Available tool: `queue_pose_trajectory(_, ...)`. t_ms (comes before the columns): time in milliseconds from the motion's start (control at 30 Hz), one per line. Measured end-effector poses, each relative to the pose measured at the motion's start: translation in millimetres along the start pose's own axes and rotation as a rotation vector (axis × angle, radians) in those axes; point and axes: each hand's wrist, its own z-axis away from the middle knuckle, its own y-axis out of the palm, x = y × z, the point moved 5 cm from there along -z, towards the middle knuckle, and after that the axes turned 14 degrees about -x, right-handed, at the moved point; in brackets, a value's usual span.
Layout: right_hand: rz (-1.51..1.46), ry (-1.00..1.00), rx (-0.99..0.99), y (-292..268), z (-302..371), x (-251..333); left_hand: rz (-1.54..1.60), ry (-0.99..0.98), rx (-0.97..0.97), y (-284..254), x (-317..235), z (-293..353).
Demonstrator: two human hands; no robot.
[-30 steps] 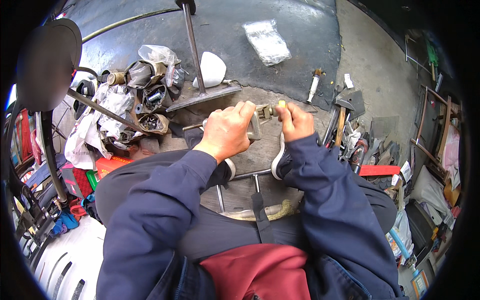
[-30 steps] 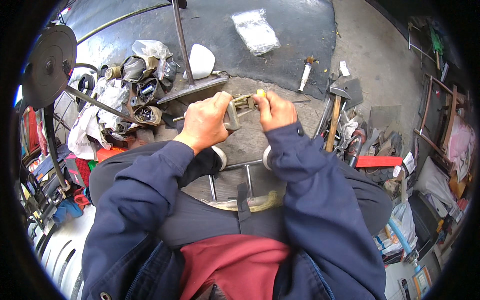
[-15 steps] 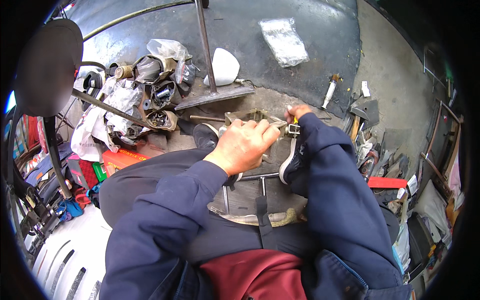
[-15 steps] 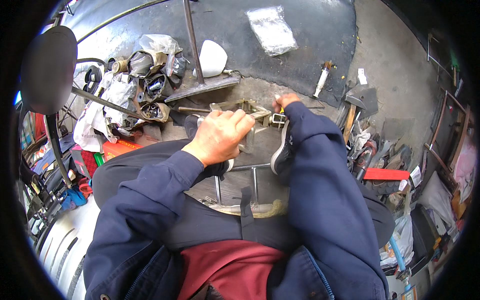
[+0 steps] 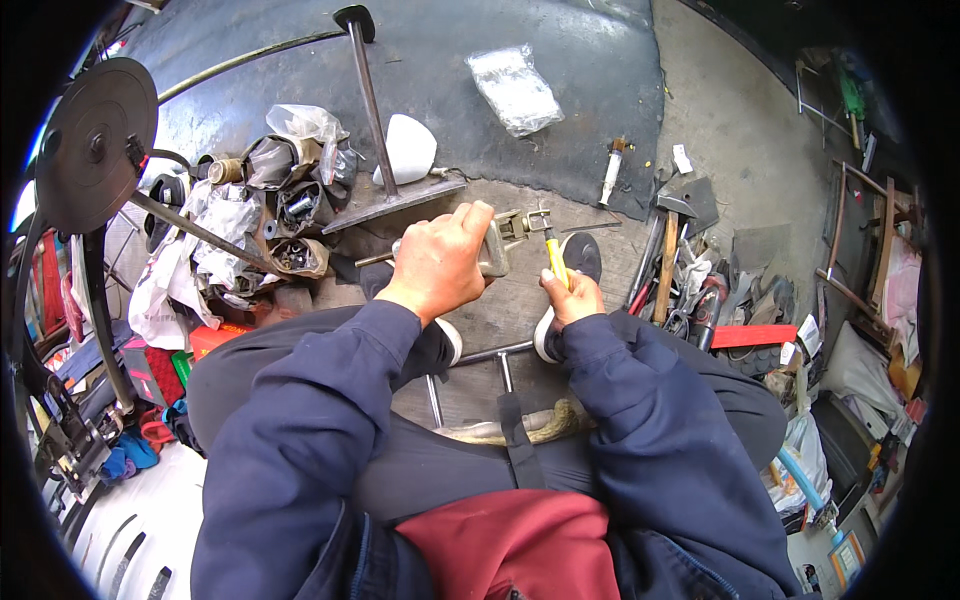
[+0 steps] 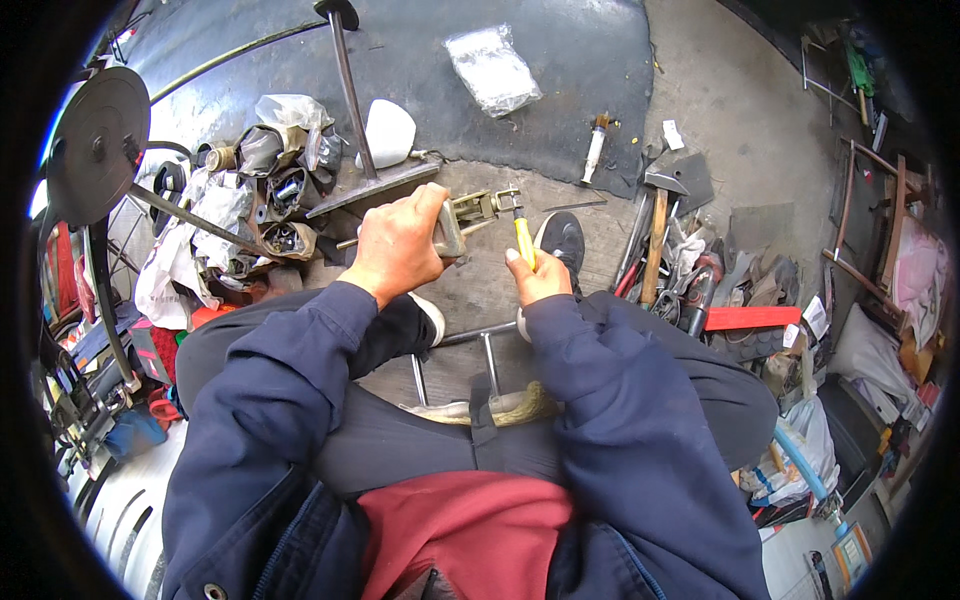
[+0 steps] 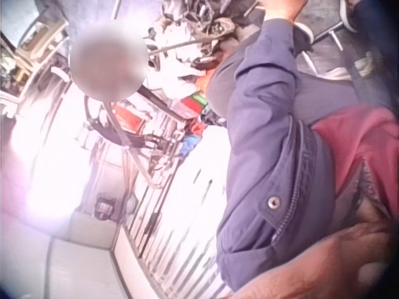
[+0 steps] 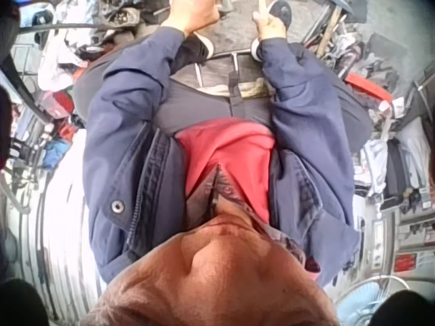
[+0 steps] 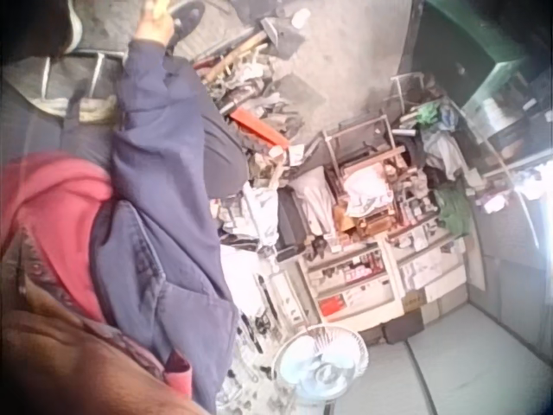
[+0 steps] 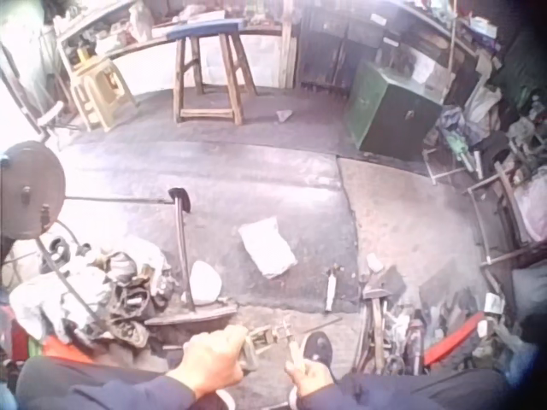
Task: The person sits on the floor in a cluttered workshop, handles white and black spools, then uses a yellow-handled screwdriver to tighten screws on a metal frame component.
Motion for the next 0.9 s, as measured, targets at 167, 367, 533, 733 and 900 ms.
queue_pose_trajectory(167,0.245,-0.541,-0.15,-5.0,10.5,67.5,0.023,-0.07,-0.038,-3.2,13.2,7.3)
queue_pose_trajectory(367,0.558,-0.86,-0.298,-2.8,-12.6,121.0,0.065,-0.139,-0.048,-5.0,15.5,4.1)
queue_pose_trajectory(533,0.154,-1.121,-0.139,22.5,-33.4,160.8,0.077,-0.253,-0.115,-15.3,27.0,-0.8)
queue_pose_trajectory(733,0.571,-0.945,-0.154,55.2,-70.3,177.5,0.04,-0.14,-0.003,-6.4,21.9,-5.2)
queue_pose_trajectory(900,0.605,-0.286,0.174,72.5,-117.3,153.4,0.027,0.044,0.028,-4.3,7.3,-1.5)
